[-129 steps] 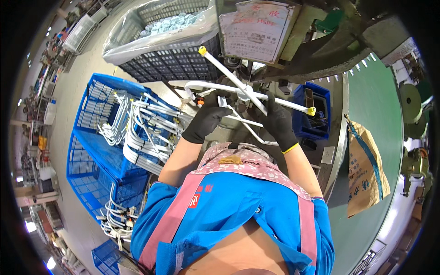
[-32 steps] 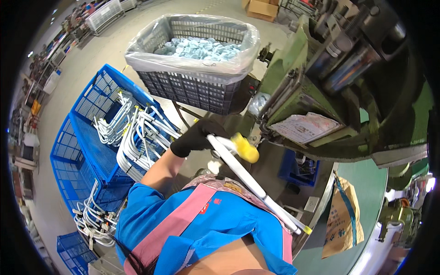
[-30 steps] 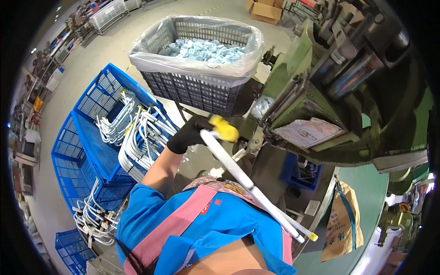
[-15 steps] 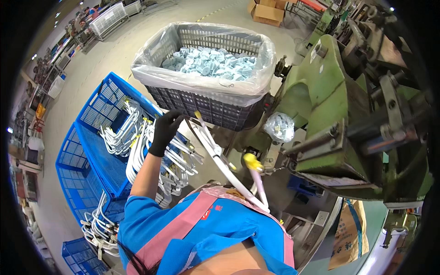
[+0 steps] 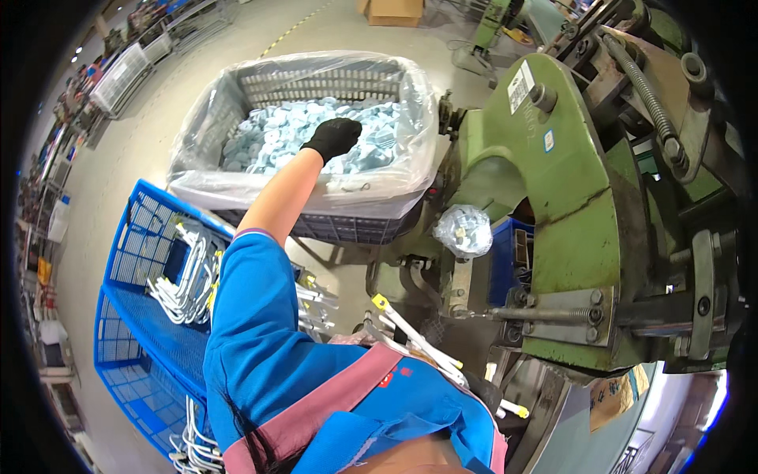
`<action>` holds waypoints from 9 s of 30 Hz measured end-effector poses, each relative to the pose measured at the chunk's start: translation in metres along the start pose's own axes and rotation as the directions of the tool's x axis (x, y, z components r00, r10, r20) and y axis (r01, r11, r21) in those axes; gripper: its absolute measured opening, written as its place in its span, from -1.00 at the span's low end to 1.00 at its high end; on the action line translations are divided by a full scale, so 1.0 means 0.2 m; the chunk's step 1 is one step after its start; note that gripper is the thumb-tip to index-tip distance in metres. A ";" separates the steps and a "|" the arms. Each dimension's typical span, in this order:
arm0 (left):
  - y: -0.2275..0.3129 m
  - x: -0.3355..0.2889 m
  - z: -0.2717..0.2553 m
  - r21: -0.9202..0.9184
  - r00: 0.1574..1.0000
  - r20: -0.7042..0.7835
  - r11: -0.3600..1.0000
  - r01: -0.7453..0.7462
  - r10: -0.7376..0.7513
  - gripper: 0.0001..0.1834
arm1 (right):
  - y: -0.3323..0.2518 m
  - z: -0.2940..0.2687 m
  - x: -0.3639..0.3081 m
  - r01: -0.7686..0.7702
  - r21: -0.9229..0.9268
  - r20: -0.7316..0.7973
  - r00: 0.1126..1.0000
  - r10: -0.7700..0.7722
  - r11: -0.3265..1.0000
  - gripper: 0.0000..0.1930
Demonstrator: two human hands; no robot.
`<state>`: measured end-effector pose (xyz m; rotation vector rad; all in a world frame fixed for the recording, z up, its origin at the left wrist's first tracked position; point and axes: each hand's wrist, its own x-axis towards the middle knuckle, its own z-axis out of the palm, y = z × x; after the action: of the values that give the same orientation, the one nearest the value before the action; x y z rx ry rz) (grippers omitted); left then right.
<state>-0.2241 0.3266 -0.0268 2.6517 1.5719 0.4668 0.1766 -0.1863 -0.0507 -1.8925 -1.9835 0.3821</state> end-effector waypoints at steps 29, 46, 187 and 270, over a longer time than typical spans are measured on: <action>0.08 0.21 0.13 -0.356 0.971 -0.137 0.924 0.137 -0.197 -0.82 | -0.16 0.01 0.01 -0.242 -0.108 0.132 0.958 0.256 0.964 -0.69; -0.03 0.23 0.26 -0.107 0.930 0.338 0.988 -0.111 0.141 -0.53 | -0.15 0.04 -0.11 -0.260 -0.112 0.056 0.962 0.267 0.959 -0.69; 1.54 -1.27 -0.20 -0.335 0.894 -0.247 0.898 0.284 -0.375 -0.78 | 0.40 -0.18 1.06 -0.097 0.853 0.417 0.717 -0.558 0.513 -0.28; 1.96 -1.15 -0.12 -0.645 0.933 0.335 -0.754 0.126 -0.130 -0.50 | 0.38 -0.10 0.68 0.443 -0.151 -0.026 0.892 -0.451 0.884 -0.48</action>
<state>0.0005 -0.0677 0.0074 0.4169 0.4165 1.0983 0.2506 -0.0483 -0.0553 -1.4277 -2.3723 0.0523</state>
